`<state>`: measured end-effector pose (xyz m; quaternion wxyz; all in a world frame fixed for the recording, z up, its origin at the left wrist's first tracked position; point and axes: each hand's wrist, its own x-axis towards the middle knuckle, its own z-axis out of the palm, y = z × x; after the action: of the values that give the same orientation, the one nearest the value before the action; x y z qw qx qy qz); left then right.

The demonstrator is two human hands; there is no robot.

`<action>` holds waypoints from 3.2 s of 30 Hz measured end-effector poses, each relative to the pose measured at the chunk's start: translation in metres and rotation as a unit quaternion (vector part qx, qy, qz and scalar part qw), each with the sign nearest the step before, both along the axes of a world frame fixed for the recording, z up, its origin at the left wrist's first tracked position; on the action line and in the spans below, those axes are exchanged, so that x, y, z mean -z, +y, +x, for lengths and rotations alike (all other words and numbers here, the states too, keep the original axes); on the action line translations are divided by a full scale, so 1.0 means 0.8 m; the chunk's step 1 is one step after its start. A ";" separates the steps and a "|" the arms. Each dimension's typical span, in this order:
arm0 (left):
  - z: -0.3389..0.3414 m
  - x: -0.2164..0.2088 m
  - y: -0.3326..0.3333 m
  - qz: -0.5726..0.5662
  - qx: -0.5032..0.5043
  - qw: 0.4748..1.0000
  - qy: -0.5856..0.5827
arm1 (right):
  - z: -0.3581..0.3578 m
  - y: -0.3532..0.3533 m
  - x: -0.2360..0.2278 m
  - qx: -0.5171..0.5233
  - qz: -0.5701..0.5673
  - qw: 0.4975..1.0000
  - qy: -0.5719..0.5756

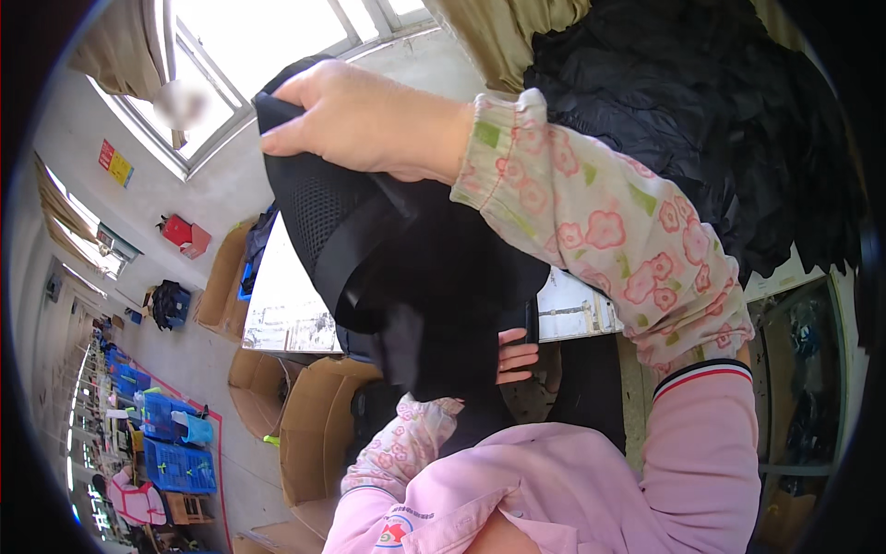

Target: Manually inspecting, flipping, and stacking black garment components on a workbench.

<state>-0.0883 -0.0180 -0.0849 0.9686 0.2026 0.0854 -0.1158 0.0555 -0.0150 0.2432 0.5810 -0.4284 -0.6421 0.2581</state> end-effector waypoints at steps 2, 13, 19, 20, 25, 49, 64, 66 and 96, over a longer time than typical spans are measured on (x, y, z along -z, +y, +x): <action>0.000 -0.009 -0.006 0.045 -0.088 0.995 -0.017 | -0.004 -0.006 -0.006 -0.002 0.084 0.996 -0.001; -0.125 -0.074 0.281 0.441 -0.408 0.789 0.131 | 0.091 -0.127 0.207 0.121 -0.006 0.979 0.167; -0.076 -0.004 0.299 0.881 -0.199 0.227 0.364 | 0.046 -0.111 0.547 0.322 -0.174 0.917 0.161; -0.067 -0.005 0.281 0.920 -0.231 0.168 0.270 | 0.035 -0.104 0.560 0.342 -0.180 0.907 0.166; 0.023 -0.010 0.085 0.927 -0.103 0.353 -0.071 | 0.056 -0.108 0.526 0.330 -0.193 0.917 0.117; 0.067 0.007 0.109 0.686 -0.218 0.689 -0.087 | 0.235 -0.181 0.144 0.386 0.122 0.886 -0.226; 0.069 -0.066 -0.005 0.029 -0.061 0.902 -0.427 | 0.238 -0.149 0.195 0.397 0.119 0.910 0.012; 0.061 -0.057 -0.005 0.207 -0.223 0.922 -0.239 | 0.228 -0.133 0.218 0.410 0.112 0.904 -0.051; 0.068 -0.120 -0.005 0.394 0.197 0.872 -0.212 | 0.176 -0.169 0.235 0.440 0.166 0.877 -0.098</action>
<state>-0.0341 -0.0219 0.0109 0.7606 0.5994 -0.1256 -0.2156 0.1965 -0.1505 0.0555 0.6315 -0.5870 -0.4743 -0.1781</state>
